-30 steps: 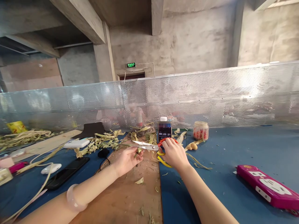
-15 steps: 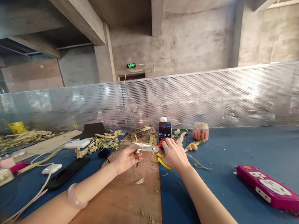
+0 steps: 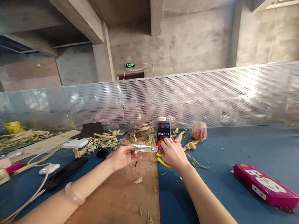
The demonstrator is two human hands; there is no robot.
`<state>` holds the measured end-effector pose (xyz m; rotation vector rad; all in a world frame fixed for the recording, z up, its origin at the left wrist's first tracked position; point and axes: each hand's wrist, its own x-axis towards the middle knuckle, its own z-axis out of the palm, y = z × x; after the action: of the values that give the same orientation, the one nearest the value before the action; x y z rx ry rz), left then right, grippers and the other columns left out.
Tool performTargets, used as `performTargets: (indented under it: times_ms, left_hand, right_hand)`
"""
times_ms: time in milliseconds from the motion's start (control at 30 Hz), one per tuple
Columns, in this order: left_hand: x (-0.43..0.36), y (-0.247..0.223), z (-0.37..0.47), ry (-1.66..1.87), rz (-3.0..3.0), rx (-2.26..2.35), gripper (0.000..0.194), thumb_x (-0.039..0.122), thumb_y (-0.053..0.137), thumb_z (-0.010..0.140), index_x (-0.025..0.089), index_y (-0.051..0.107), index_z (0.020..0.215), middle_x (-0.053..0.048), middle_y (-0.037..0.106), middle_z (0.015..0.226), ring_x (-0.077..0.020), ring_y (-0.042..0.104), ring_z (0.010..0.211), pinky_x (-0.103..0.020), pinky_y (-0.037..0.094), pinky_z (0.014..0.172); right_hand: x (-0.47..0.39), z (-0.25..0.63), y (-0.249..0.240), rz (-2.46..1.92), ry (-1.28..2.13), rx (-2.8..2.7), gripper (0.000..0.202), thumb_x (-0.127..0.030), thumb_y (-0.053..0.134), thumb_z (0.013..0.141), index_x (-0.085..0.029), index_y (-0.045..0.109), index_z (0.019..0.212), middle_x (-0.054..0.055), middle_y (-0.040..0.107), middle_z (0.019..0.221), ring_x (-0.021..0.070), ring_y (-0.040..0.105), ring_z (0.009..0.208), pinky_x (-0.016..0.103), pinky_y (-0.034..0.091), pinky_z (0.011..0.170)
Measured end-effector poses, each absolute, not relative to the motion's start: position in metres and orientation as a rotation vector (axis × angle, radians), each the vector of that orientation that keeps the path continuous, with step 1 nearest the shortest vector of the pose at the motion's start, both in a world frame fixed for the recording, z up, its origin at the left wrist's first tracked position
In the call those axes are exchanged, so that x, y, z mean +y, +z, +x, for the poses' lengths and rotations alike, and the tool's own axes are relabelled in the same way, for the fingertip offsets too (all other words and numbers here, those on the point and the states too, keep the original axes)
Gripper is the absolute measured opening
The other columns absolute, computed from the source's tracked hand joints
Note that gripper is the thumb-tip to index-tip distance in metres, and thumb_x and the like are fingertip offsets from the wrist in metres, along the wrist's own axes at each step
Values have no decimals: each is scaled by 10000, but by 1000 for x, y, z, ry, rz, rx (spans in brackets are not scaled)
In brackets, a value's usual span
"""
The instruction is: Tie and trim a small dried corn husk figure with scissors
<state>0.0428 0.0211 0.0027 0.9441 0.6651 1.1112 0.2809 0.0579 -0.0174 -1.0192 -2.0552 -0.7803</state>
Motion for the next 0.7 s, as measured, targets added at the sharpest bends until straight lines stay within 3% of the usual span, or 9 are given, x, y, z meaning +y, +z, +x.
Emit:
performTargets:
  times_ms: [233,400,700]
  left_hand:
    - [23,4,34,980,946,609,144,105,484,804,53,596,879,-83,605,643,-142,616,592,-320,525,737]
    - [23,1,34,962,941,596,123,92,491,793,50,602,823,-82,590,612,-139,614,557,-312,528,711]
    - [23,2,32,839,959,718,190,86,481,773,47,626,890,-65,605,563,-128,589,486,-304,539,626]
  right_hand:
    - [58,280,-17,-971,-791,-2052,162,-216,401,831,-184,544,762,37,570,812,155,516,792,259,328,559]
    - [54,277,-16,-986,-743,-2081,123,-236,418,811,-189,523,768,28,558,819,149,513,784,255,308,536]
    - [49,278,-12,-966,-679,-2204,78,-238,434,775,-195,499,767,27,540,830,150,496,771,258,322,579]
